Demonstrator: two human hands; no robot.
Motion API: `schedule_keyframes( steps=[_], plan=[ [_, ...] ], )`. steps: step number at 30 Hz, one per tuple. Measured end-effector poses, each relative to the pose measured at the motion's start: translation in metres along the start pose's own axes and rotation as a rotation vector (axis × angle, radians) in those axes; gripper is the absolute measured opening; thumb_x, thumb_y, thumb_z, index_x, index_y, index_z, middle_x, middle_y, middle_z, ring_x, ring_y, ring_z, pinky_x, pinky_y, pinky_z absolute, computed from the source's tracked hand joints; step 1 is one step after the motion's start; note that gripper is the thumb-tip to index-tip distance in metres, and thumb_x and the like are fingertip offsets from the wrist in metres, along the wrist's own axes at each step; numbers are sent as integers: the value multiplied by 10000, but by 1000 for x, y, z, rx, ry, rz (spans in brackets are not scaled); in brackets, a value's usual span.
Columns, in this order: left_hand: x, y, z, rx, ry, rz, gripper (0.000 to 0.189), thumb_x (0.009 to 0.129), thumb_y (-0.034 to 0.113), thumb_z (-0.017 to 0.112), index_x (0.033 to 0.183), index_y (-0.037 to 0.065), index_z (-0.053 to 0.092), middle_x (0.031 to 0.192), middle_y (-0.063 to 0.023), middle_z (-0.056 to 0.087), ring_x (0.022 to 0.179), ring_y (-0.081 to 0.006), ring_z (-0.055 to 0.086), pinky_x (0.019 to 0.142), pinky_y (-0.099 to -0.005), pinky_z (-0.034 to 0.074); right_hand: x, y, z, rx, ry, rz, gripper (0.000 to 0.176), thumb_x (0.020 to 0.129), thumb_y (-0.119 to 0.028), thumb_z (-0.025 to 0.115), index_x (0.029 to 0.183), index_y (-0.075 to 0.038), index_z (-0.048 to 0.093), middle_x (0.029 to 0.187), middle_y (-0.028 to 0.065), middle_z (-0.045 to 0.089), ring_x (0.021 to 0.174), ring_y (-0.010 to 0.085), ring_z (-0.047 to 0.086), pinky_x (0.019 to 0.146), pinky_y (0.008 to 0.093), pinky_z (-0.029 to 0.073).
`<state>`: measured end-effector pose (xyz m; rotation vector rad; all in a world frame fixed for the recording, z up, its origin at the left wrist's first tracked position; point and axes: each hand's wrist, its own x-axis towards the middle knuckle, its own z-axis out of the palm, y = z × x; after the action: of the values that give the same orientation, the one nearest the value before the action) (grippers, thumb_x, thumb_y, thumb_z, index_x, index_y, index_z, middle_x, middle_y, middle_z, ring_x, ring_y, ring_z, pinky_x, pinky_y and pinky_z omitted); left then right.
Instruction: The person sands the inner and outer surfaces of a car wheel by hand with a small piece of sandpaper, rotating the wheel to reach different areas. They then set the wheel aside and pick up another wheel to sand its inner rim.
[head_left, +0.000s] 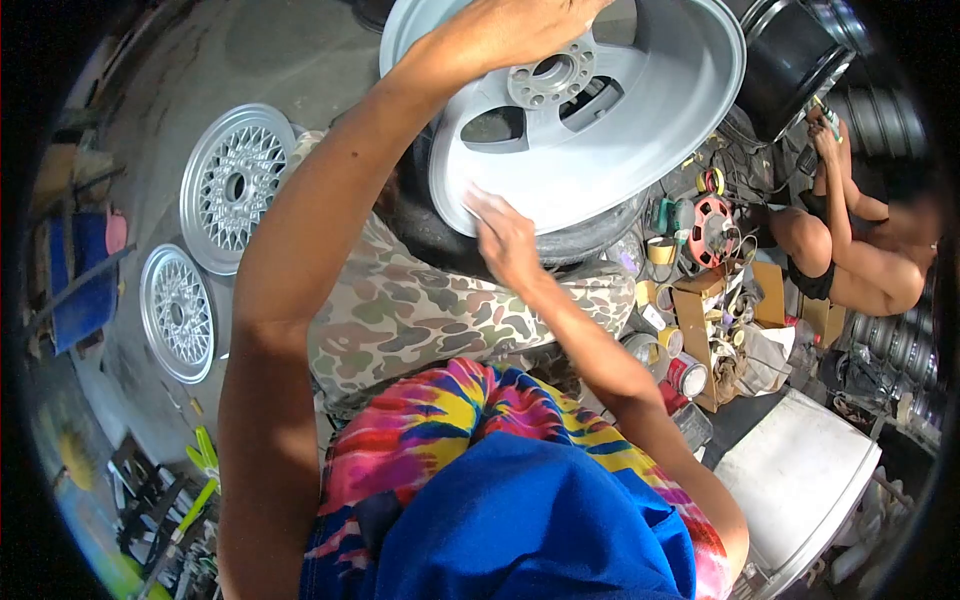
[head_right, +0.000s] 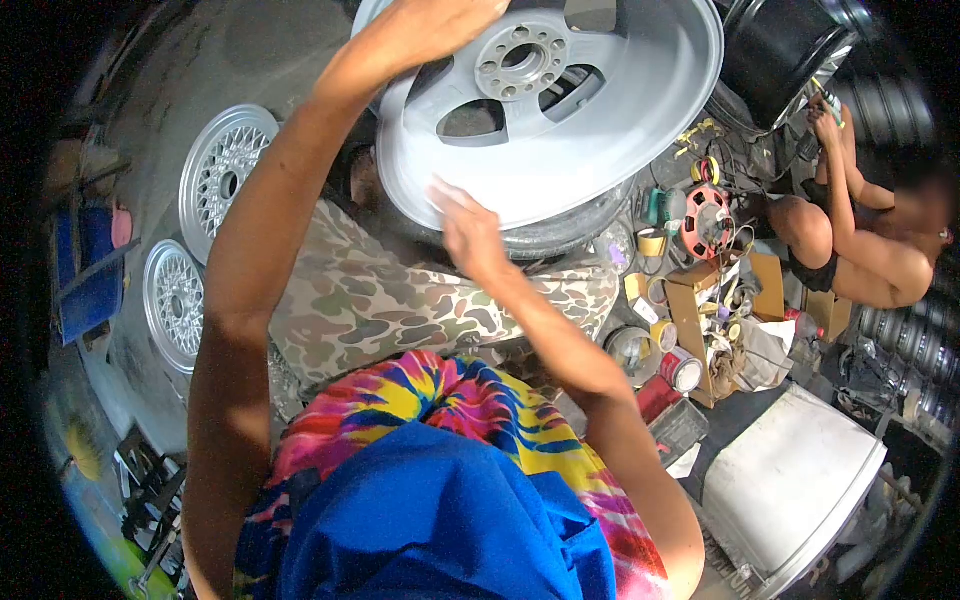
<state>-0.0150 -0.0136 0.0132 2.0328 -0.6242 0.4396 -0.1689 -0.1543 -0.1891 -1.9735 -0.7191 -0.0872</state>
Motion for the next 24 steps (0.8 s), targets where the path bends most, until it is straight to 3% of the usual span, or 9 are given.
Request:
schedule_keyframes(
  steps=[3, 6, 10, 12, 14, 16, 18, 22, 24],
  plan=[
    [4, -10, 3, 61, 94, 167, 276, 1004, 202, 459, 1023, -38, 595, 914, -267, 632, 898, -456, 605, 763, -469, 474, -45, 66, -51, -434, -394, 196, 392, 788, 83, 579, 1151, -43, 659, 1221, 193, 633, 957, 373, 683, 848, 426, 582],
    [5, 2, 2, -19, 63, 92, 289, 1008, 208, 456, 1048, -40, 599, 935, -270, 636, 906, -458, 604, 775, -458, 479, -26, 56, -68, -557, -602, 326, 231, 808, 7, 573, 1013, -28, 673, 938, 204, 687, 867, 388, 686, 728, 461, 573],
    [4, -8, 9, -2, 84, 133, 320, 1016, 231, 448, 1083, -42, 601, 960, -245, 662, 898, -414, 635, 788, -440, 485, 45, -34, -26, 30, -114, 58, 118, 870, -57, 559, 863, 2, 661, 822, 234, 659, 713, 362, 661, 622, 427, 507],
    [4, -5, 7, -32, 113, 171, 329, 1018, 240, 446, 1090, -41, 601, 962, -232, 670, 889, -389, 647, 790, -434, 487, 112, -74, -61, 179, 150, 210, 161, 901, -116, 611, 874, 17, 699, 737, 55, 658, 667, 140, 588, 647, 282, 481],
    [3, 16, -12, -131, -166, -397, 343, 1020, 255, 444, 1084, -43, 601, 957, -217, 672, 881, -337, 646, 800, -420, 483, 164, -76, -87, 765, 433, 346, 167, 916, -157, 634, 899, -16, 723, 796, 25, 680, 658, 93, 575, 602, 272, 465],
    [6, 0, -10, -163, -105, -218, 338, 1011, 256, 459, 1075, -43, 603, 955, -228, 661, 884, -319, 634, 808, -412, 478, 170, -70, -81, 592, 511, 300, 169, 919, -152, 631, 966, -16, 720, 816, 27, 695, 678, 103, 604, 601, 282, 481],
    [7, -10, -12, -14, -13, 1, 332, 1003, 253, 472, 1070, -44, 605, 969, -240, 656, 901, -331, 630, 811, -405, 473, 130, -79, -57, 142, 287, 160, 182, 898, -92, 632, 1053, -22, 697, 864, 69, 716, 673, 180, 640, 621, 297, 501],
    [10, -16, -19, 60, -26, 79, 287, 961, 199, 509, 1091, -36, 610, 1001, -242, 652, 944, -384, 620, 833, -422, 470, -1, 0, -12, -53, -103, -65, 335, 768, 45, 602, 1090, -21, 661, 1088, 217, 670, 895, 385, 676, 791, 469, 556],
    [10, -14, -17, 41, -16, 69, 294, 924, 165, 535, 1130, -29, 612, 1028, -246, 654, 993, -400, 618, 874, -428, 472, -43, 76, -48, -381, -293, -175, 413, 737, 64, 592, 1139, -25, 628, 1165, 213, 642, 939, 356, 685, 826, 444, 577]
  ],
)
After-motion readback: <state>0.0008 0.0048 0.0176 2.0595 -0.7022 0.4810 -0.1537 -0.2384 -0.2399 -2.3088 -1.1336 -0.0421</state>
